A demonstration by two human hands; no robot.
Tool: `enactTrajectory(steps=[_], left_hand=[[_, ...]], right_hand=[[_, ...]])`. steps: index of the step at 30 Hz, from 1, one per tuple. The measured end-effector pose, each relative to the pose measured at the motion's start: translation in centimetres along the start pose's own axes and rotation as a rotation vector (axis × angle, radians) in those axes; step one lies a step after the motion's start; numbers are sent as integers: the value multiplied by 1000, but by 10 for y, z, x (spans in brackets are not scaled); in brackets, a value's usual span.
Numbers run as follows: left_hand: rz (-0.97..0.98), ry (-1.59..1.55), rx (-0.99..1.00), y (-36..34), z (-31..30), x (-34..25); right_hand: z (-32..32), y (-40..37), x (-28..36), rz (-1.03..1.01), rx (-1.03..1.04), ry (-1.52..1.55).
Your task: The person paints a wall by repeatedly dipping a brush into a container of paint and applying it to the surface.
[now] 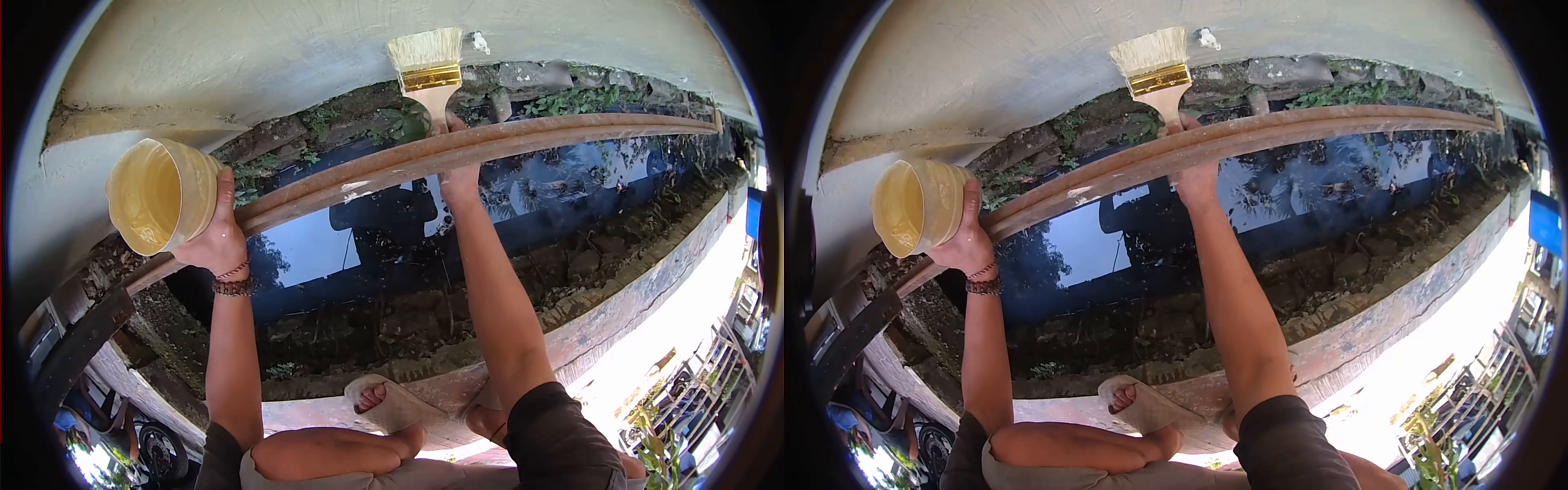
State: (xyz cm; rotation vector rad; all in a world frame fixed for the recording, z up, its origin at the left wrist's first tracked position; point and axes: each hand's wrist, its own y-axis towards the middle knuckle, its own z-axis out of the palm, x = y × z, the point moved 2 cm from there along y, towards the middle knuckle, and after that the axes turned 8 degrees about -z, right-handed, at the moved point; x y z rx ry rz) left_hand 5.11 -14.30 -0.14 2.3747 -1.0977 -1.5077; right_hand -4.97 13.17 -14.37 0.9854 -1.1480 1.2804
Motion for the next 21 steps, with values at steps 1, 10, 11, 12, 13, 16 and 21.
enactTrajectory(steps=[1, 10, 11, 12, 13, 16, 21], left_hand=[[1, -3, -2, 0, 0, -1], [-42, -133, -13, -5, 0, 3], [-44, -72, 3, -5, -1, 6], [-40, -18, 8, -2, 0, 7], [-37, -18, 6, -1, 0, 5], [-12, -87, -31, -1, 2, -2], [-13, -131, -31, -1, 4, -5]], right_hand=[[2, 9, -4, 95, 52, 30], [-10, -29, -11, 122, 254, 107], [12, -18, 5, 37, 202, 160], [25, -4, 13, -60, 154, 216], [25, 3, 7, -62, 155, 218], [7, 5, -32, 46, 263, -138], [7, -21, 0, -273, 125, -193]])
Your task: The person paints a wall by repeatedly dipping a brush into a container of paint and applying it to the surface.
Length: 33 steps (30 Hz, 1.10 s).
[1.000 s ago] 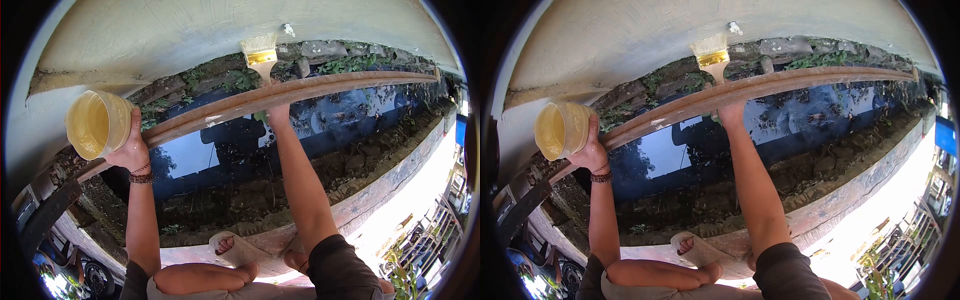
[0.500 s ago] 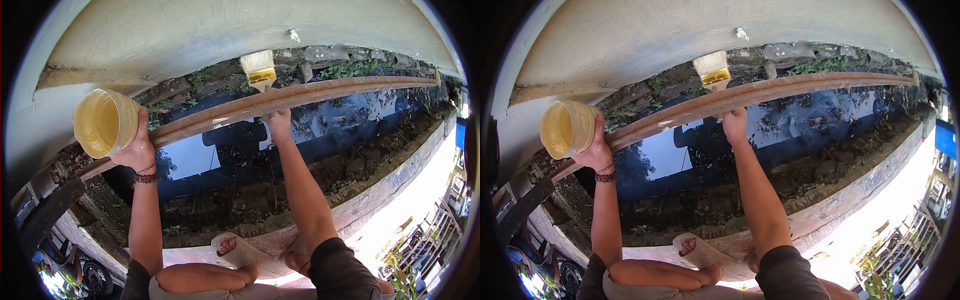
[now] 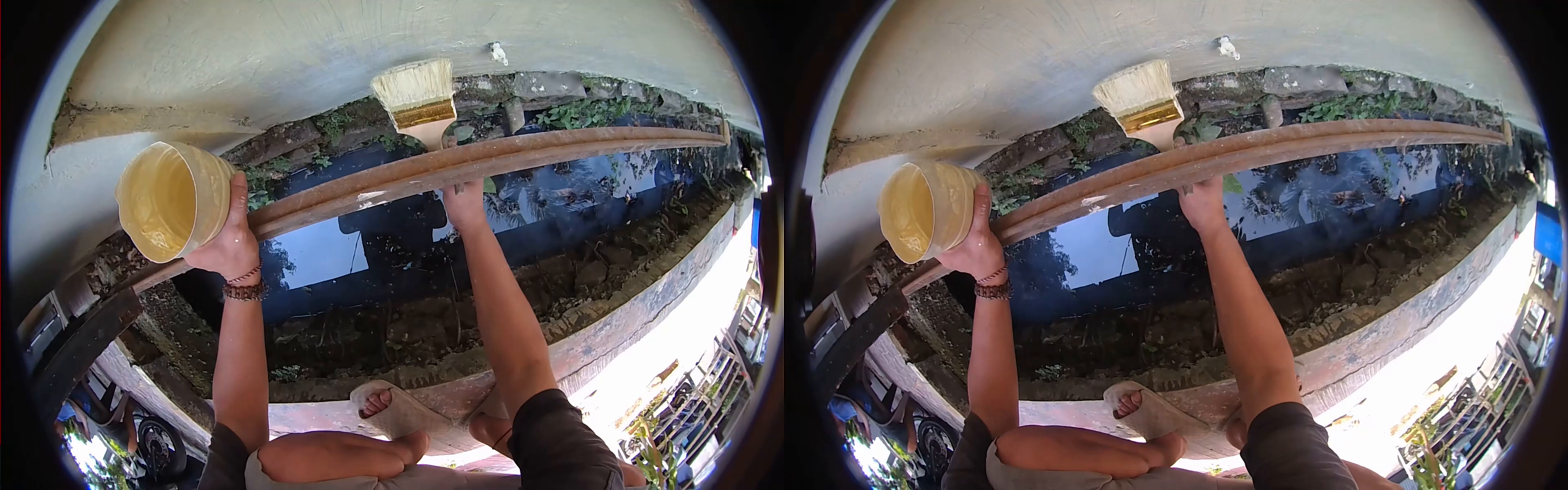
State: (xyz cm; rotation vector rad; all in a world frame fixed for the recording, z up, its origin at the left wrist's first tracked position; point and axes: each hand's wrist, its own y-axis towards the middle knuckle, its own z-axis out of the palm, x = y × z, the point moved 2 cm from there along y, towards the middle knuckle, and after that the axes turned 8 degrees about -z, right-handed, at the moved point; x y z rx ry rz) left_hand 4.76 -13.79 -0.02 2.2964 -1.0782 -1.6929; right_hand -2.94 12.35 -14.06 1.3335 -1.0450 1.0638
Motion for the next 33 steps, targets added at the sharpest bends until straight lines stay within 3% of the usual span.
enactTrajectory(steps=[1, 3, 4, 7, 9, 14, 15, 17, 18, 19, 21, 25, 27, 30, 33], left_hand=[[-6, 10, 17, -3, -3, 3], [17, 160, 26, 1, -5, 7], [19, 157, 23, 1, -4, 6], [-6, 76, -13, 1, 1, -1], [24, 17, -41, 1, 1, -3], [5, 112, 1, -1, -3, 8], [8, 87, -8, 0, -2, 7], [45, 99, -9, 2, -1, 7], [77, 123, -3, 2, -2, 5], [78, 119, -8, 2, -2, 2], [50, 68, -4, 2, 1, -4], [34, 162, -1, -2, -5, 5], [96, 171, -1, 2, -1, -2], [63, 108, -3, 2, 1, -5], [75, 141, -6, 1, 1, -5]], right_hand=[[-2, 8, 5, 19, -5, -4], [7, 44, -5, 420, 227, 556], [8, 45, -13, 505, 197, 489], [-6, 8, -41, 383, 93, 266], [-9, -2, -10, 374, 50, 137], [14, 26, -10, 476, 87, 699], [17, 26, -11, 477, 85, 697], [19, 26, -27, 488, 115, 394], [13, 5, -68, 361, 87, 50], [7, -2, -57, 354, 89, 49], [-3, -25, -27, 601, -88, 408], [7, -2, -9, 410, -142, 397], [22, 42, 4, 400, 152, 672], [21, 58, -7, 392, 257, 474], [16, 22, -38, 432, 111, 417]])
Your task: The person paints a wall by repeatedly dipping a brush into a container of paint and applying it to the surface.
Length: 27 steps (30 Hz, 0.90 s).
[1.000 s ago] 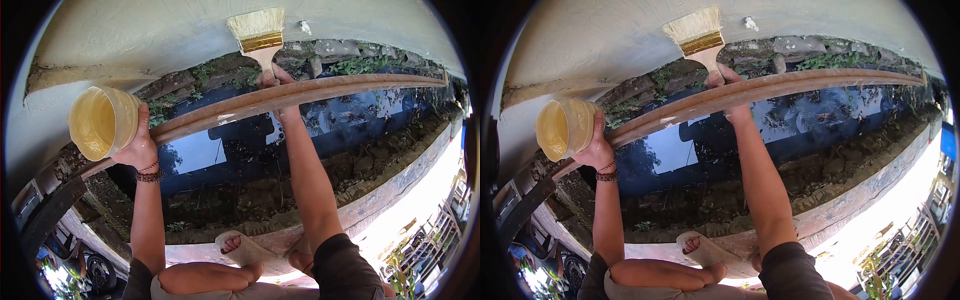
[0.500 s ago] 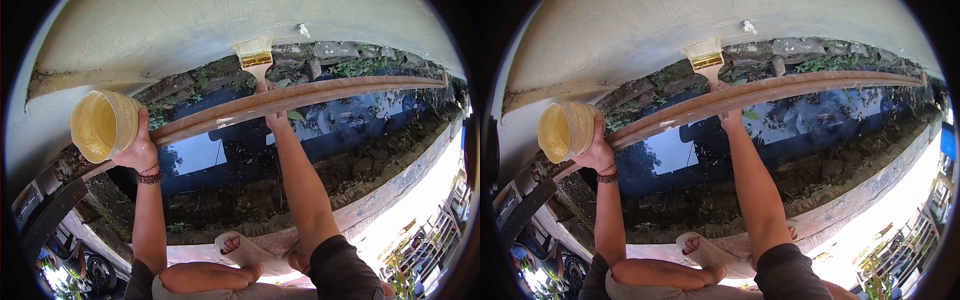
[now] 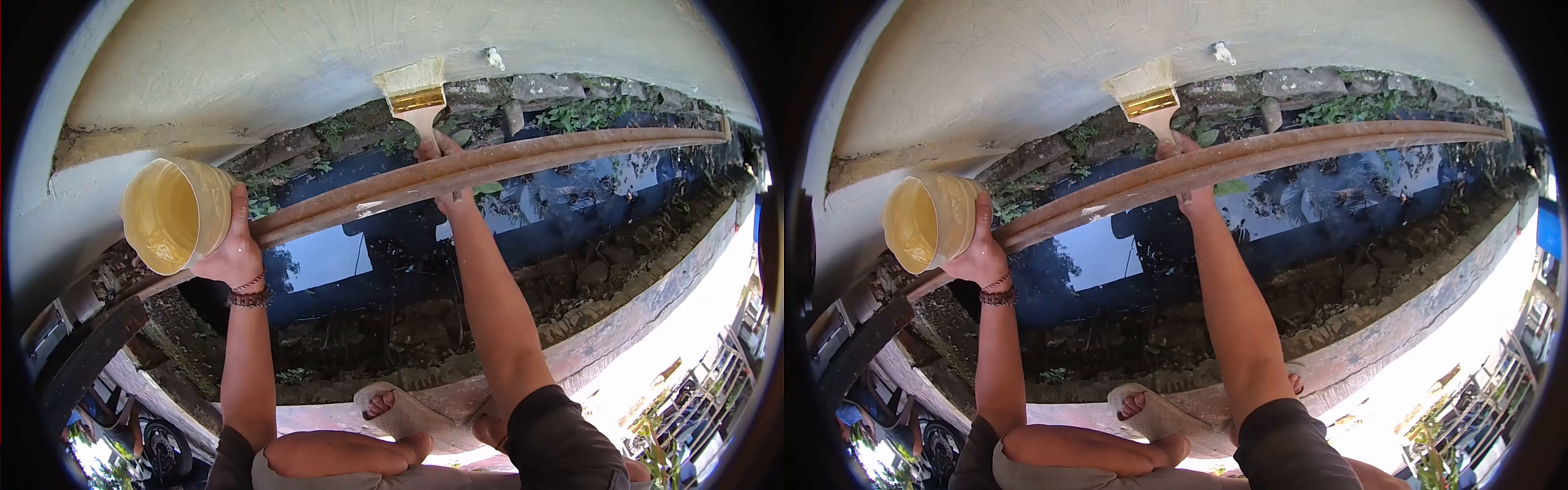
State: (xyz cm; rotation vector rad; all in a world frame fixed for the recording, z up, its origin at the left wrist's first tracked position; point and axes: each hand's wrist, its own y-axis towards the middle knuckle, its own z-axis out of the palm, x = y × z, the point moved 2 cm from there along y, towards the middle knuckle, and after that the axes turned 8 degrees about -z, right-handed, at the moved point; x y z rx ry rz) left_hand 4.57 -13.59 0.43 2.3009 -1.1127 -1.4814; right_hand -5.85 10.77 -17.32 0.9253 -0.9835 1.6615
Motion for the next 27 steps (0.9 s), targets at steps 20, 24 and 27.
enactTrajectory(steps=[20, 24, 27], left_hand=[[-11, -62, -15, -4, -1, 3], [-6, 28, 6, -1, -2, 7], [-5, -47, -29, -1, 3, 0]], right_hand=[[-35, -55, -38, 298, -121, -2], [-23, -19, -74, 46, -252, 28], [-17, -38, -40, 185, -242, 51]])
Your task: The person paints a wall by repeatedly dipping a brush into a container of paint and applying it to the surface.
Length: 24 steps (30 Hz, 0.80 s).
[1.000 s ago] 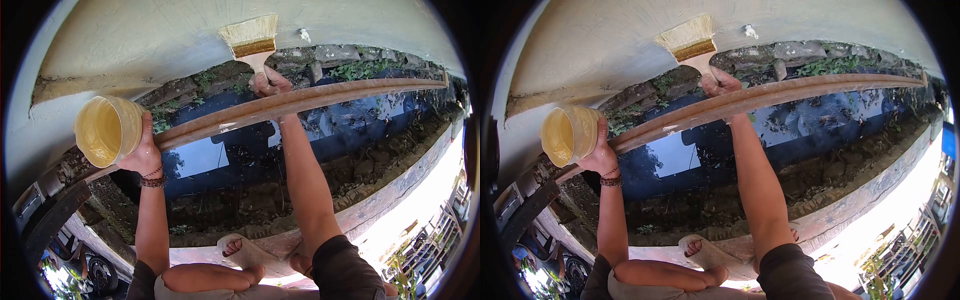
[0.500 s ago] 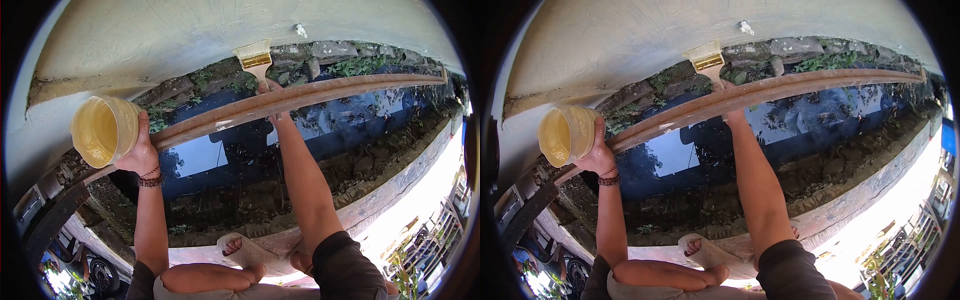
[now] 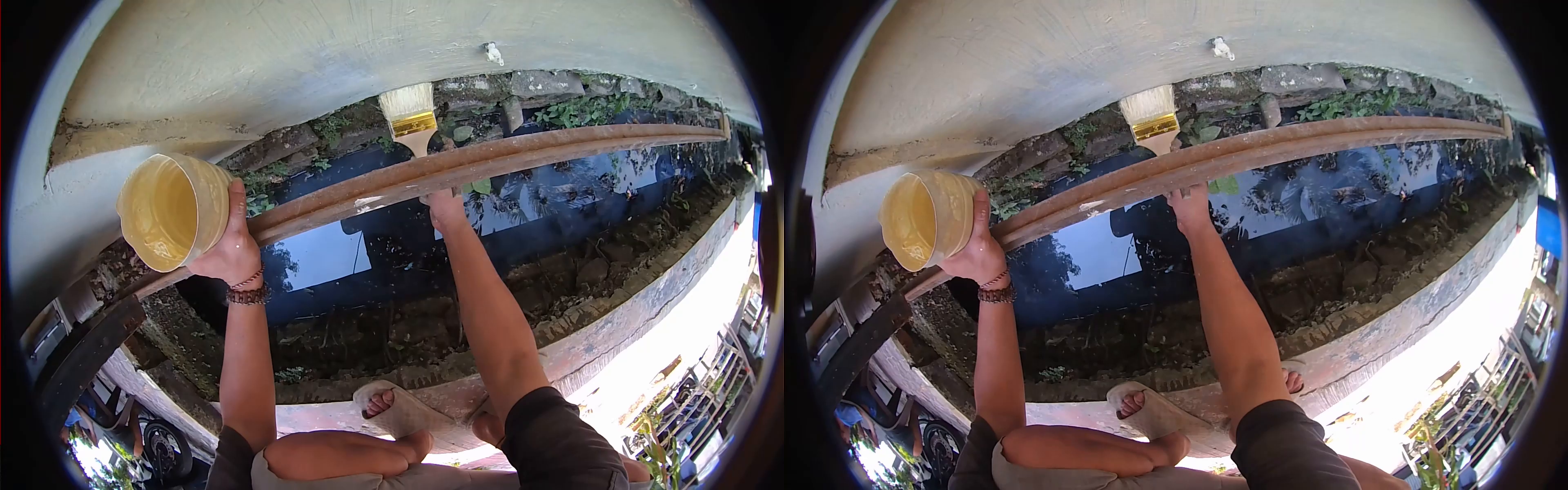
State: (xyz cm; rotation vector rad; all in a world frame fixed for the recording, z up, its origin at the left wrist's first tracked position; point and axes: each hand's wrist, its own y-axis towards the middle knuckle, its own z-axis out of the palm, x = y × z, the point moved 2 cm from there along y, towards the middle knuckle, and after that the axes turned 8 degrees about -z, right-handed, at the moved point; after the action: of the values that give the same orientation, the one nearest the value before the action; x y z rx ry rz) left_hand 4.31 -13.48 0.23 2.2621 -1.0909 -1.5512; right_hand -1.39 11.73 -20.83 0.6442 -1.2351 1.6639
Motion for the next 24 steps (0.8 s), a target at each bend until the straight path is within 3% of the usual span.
enactTrajectory(steps=[2, 4, 7, 10, 13, 15, 16, 18, 19, 21, 23, 24], left_hand=[[-12, -81, -29, 1, -1, 1], [5, 80, 6, -1, -5, 6], [16, 43, 15, 0, -4, 6], [16, 28, 15, 0, -4, 4], [8, -5, -3, 0, -3, 3], [18, 64, 14, 0, -6, 10], [32, 128, 24, 0, -7, 13], [39, 133, 23, 0, -7, 10], [39, 136, 22, 0, -7, 7], [28, 70, 29, -1, -4, 4], [8, 12, 27, -1, -6, 8], [43, 37, 18, -2, -6, 11]], right_hand=[[2, -19, 22, 76, 58, -55], [-6, -8, -1, 34, 22, -48], [-14, 19, -27, 4, -14, 22], [-15, -16, 13, 153, -98, -133], [-17, -32, 25, 301, 65, -250], [-6, -25, 28, 67, 200, -91], [-4, -9, 9, 73, 197, -86], [-3, 30, -30, -317, 4, -350], [6, 21, -21, -318, 5, -349], [21, -15, 6, 45, -236, -104], [-10, -35, -11, 69, 69, -240], [-12, -58, 0, 66, 73, -261]])
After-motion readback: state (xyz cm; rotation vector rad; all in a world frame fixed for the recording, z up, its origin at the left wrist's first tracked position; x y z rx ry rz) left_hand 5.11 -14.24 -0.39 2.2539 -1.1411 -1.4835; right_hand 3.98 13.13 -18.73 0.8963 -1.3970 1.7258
